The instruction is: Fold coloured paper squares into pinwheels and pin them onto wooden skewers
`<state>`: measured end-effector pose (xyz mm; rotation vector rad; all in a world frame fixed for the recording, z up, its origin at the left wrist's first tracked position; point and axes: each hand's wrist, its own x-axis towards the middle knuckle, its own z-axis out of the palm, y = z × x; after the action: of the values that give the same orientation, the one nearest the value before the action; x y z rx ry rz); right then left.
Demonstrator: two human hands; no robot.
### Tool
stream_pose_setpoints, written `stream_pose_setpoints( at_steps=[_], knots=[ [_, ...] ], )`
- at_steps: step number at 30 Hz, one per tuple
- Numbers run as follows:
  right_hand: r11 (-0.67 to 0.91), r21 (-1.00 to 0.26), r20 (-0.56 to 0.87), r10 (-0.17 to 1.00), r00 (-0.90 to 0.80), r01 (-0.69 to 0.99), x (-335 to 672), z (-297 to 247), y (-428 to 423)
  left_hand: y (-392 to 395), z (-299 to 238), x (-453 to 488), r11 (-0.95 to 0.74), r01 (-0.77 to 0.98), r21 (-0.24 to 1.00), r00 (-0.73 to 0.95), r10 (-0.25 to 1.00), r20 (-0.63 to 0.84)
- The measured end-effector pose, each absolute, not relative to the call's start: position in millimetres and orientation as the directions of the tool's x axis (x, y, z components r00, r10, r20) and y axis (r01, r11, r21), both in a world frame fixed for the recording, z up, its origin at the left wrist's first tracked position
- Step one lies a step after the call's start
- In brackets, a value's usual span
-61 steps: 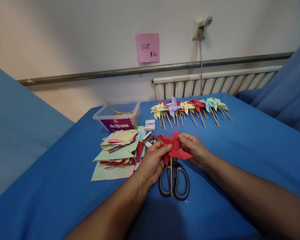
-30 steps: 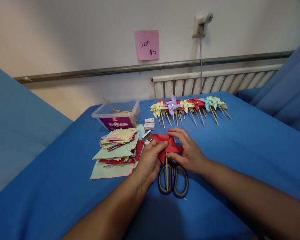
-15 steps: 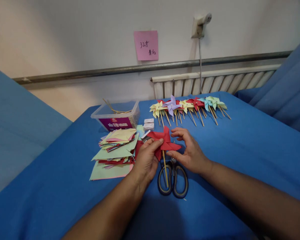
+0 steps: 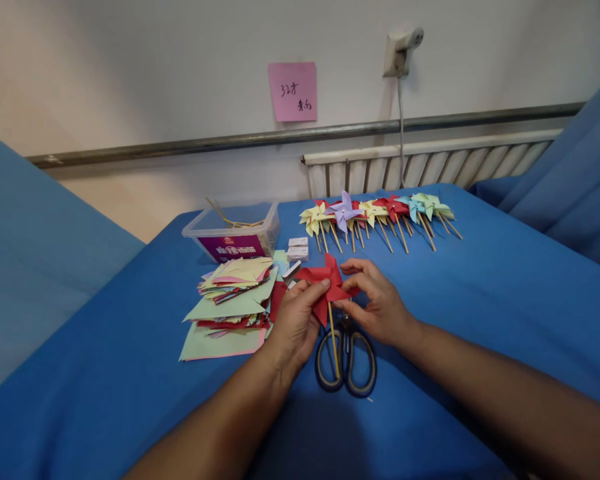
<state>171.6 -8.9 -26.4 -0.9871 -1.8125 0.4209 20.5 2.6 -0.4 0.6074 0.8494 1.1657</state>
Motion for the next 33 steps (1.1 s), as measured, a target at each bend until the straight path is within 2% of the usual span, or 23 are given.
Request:
stream_pose_setpoints(
  at_steps=[9,24,28,33],
  knots=[
    [0.526,-0.805,0.535,0.844,-0.049,0.272,166.5,-25.1,-9.9,-0.2,-3.6,23.3,0.344,-0.504,0.792,0.202,0.939,-0.279],
    [0.496,-0.834,0.51,0.86,-0.006,0.24,171.4,-28.0,-4.1,-1.7,-2.4,22.6,0.383,-0.49,0.783,0.187,0.924,-0.334],
    [0.493,-0.845,0.501,0.865,-0.014,0.205,172.1,-28.0,-3.3,-1.3,-2.5,21.9,0.369,-0.498,0.785,0.164,0.929,-0.333],
    [0.44,-0.888,0.442,0.897,-0.017,0.136,172.6,-26.2,-4.6,-3.0,-2.6,22.9,0.389,-0.472,0.791,0.213,0.921,-0.326]
  ],
)
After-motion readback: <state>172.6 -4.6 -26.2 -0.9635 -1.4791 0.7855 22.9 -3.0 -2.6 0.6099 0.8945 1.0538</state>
